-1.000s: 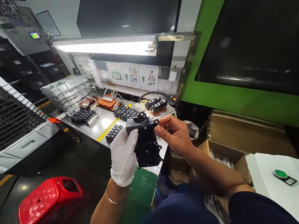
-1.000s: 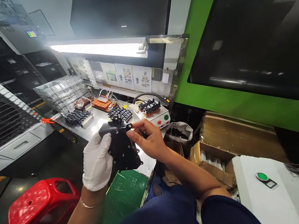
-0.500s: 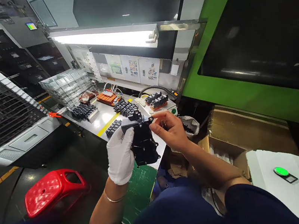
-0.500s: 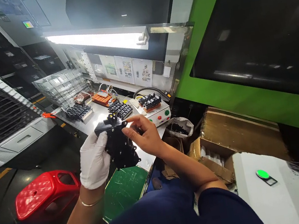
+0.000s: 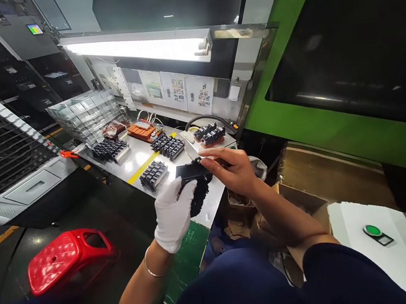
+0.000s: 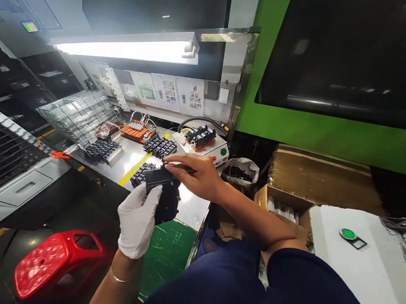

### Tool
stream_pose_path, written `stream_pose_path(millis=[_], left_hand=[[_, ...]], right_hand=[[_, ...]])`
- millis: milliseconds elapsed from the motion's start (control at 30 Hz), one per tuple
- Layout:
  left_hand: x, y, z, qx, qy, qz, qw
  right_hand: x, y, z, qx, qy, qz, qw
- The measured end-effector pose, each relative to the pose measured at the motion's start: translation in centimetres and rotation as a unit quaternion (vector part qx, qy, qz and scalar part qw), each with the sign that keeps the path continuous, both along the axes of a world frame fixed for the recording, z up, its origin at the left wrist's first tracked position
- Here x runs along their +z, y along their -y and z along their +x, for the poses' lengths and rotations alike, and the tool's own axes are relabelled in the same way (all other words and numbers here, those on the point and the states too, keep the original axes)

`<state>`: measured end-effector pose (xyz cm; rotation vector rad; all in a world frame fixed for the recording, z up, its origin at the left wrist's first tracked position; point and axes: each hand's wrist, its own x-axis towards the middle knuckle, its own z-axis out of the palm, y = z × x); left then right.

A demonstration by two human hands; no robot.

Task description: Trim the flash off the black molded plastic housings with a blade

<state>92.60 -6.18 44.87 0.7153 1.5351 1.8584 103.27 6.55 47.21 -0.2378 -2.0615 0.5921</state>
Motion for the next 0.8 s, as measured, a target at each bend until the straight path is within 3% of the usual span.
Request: stream_pose_path(millis=[133,267,367,433,500,533,600,700,800], left_hand=[[-0.3,0.0,-0.2,-0.071,0.001,-0.021,0.997],[-0.7,0.5,-0.9,-0.146,0.009,-0.047,0.988],[-0.9,0.9,-1.5,-0.198,0.005,-0.021,0.98],[-1.1,1.2,-1.8,-0.245,0.022,-0.01,0.969],[-1.3,1.5,-2.3,-0.267,0.044,-0.002,0.963],[-1.4,1.6,-2.5,-0.265,0.055,0.001,0.963],[-1.6,1.9,-2.9,-0.247,0.074,-0.001,0.966],[-1.9,2.2,-3.5,-0.23,0.096,0.003,0.969],[-3.2,1.4,-4.0,-0.172,0.137,0.018,0.975]], right_hand=[[0.8,-1.2,0.7,0.061,0.157,0.101,0.98],[1.3,-2.0,1.1,0.113,0.221,0.09,0.964],[0.6,-2.5,1.0,0.219,0.2,0.0,0.955],[-0.4,-2.9,0.8,0.314,0.178,-0.098,0.927],[-1.3,-3.2,0.4,0.357,0.13,-0.205,0.902],[-1.6,-3.3,0.3,0.339,0.105,-0.249,0.901],[-2.1,-3.3,-0.1,0.237,0.081,-0.297,0.921],[-2.3,-2.8,-1.0,0.107,0.116,-0.301,0.94],[-3.7,-1.8,-2.2,0.118,0.159,-0.358,0.913]])
